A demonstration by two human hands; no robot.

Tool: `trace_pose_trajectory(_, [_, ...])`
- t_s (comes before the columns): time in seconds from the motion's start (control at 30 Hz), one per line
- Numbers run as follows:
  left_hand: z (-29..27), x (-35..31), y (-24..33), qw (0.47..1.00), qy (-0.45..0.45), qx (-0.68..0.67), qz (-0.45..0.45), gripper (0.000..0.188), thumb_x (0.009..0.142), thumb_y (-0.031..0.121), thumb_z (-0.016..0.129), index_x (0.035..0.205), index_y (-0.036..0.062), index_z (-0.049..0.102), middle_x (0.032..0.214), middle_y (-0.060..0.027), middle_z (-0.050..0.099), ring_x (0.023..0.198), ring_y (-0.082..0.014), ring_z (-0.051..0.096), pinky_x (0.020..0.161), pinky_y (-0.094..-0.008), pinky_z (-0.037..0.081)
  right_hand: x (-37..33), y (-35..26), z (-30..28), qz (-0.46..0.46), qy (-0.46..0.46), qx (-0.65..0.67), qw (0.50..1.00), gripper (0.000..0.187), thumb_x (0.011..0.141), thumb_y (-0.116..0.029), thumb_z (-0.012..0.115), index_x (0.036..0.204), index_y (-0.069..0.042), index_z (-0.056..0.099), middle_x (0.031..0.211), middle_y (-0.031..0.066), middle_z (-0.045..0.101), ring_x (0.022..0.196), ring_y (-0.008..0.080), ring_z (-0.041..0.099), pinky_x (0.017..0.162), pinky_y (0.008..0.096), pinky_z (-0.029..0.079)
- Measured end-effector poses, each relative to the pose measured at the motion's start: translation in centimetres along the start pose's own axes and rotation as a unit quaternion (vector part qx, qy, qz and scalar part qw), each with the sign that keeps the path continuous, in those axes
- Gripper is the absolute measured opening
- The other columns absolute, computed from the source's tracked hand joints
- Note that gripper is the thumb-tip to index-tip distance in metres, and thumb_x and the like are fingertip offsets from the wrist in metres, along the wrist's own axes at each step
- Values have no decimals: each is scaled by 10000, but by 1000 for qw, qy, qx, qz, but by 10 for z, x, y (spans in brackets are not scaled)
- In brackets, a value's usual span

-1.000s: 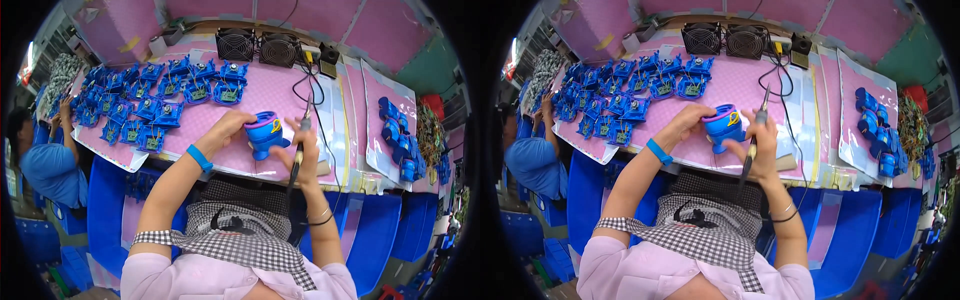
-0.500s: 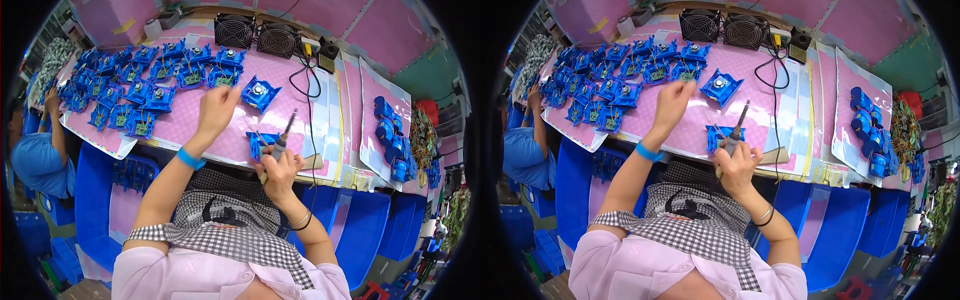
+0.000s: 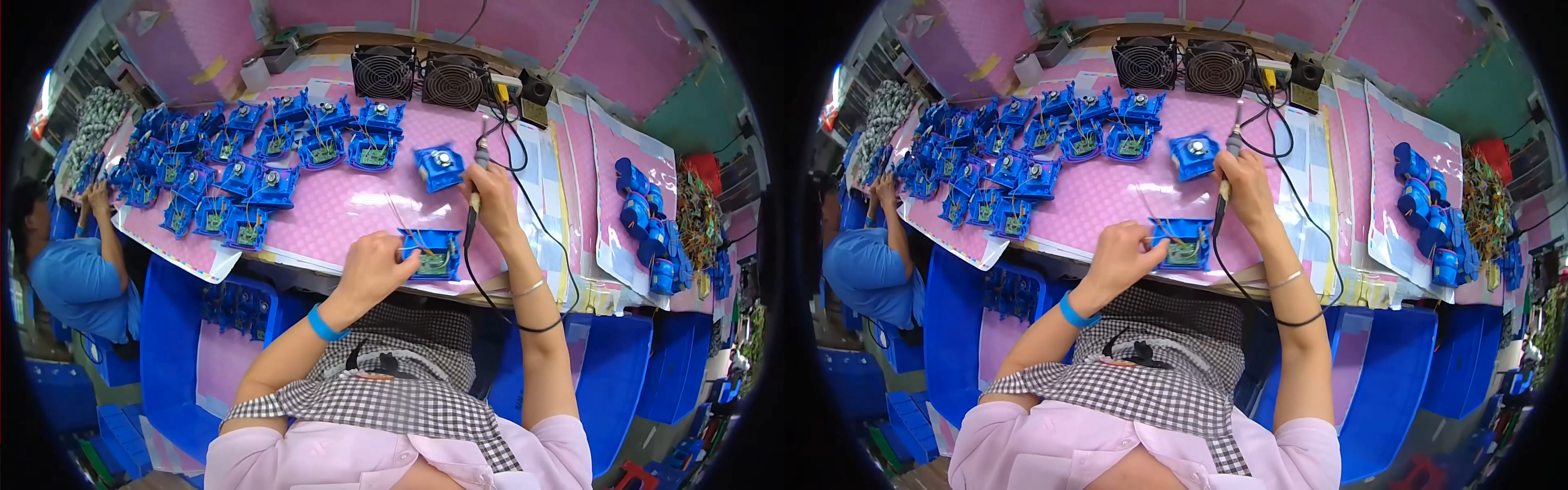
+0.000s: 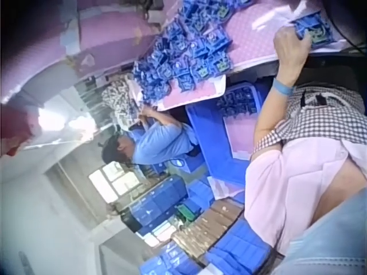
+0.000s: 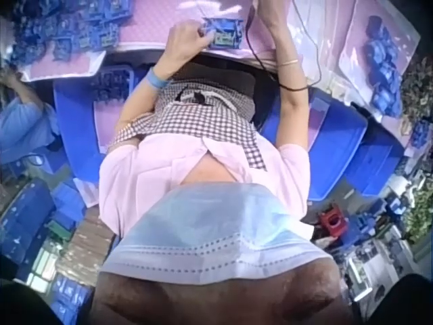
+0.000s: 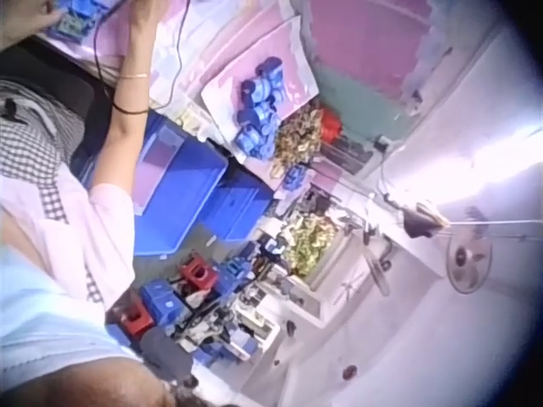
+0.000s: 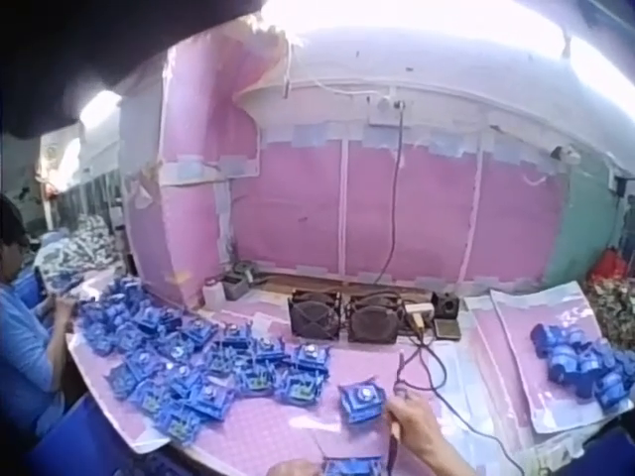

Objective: Soldering electronic components onto blue plastic fan housings at a factory workbench.

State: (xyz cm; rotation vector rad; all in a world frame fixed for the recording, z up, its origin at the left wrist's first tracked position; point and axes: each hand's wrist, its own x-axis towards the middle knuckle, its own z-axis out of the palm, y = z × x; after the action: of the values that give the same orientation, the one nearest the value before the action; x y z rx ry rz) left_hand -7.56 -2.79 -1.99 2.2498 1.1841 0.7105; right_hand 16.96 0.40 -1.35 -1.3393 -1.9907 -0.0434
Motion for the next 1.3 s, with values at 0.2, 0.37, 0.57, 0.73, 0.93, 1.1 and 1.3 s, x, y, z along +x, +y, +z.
trace_pose_trajectory(0.2, [-14,-4,-14,998,51,18,40,316,730,228,734,582,-13,594,607,-163,577,562,-297,589,516,-393,438,-35,-50,-3,55,-5,101,993,256,702,4,742,745,-47,494,837,94,687,805,255,614,709,336,460])
trace_pose_trajectory(0.37, [-33,7,-13,994,27,-96,-34,273,803,254,702,710,13,611,568,-49,507,487,-179,471,468,-312,364,-61,-68,-16,110,89,226,964,220,849,-127,687,842,-68,475,841,113,705,856,239,652,739,337,501])
trace_pose_trajectory(0.57, [-66,31,-21,758,-6,-625,-185,71,870,95,627,884,25,625,688,36,467,549,-63,373,517,-204,297,-73,-81,-39,292,304,578,698,471,992,-469,390,1149,-34,481,783,78,565,741,171,559,700,332,465])
trace_pose_trajectory(0.73, [-31,35,-5,985,113,-81,100,134,817,7,613,903,24,715,686,-76,532,610,-232,544,611,-318,455,-89,-96,-31,383,195,434,792,169,874,-43,594,1019,42,616,788,91,628,651,143,612,626,249,488])
trace_pose_trajectory(0.93, [-30,40,6,996,54,-42,51,126,750,6,626,850,9,704,720,-128,583,652,-252,596,592,-359,466,-85,-110,-12,362,184,375,833,180,855,-20,632,1019,54,645,807,105,665,653,131,636,586,223,493])
trace_pose_trajectory(1.1, [-22,47,-1,992,81,-36,95,124,718,9,653,829,11,707,671,-83,567,584,-179,556,530,-309,432,-82,-108,-6,362,197,387,825,190,858,-15,635,1035,56,643,826,117,667,666,144,641,613,227,500])
trace_pose_trajectory(1.3, [-17,52,-3,992,77,-38,94,106,713,4,652,802,7,708,667,-85,564,598,-194,561,538,-317,436,-81,-106,-4,359,198,394,823,189,858,-12,635,1034,55,643,831,123,668,669,143,642,615,227,500])
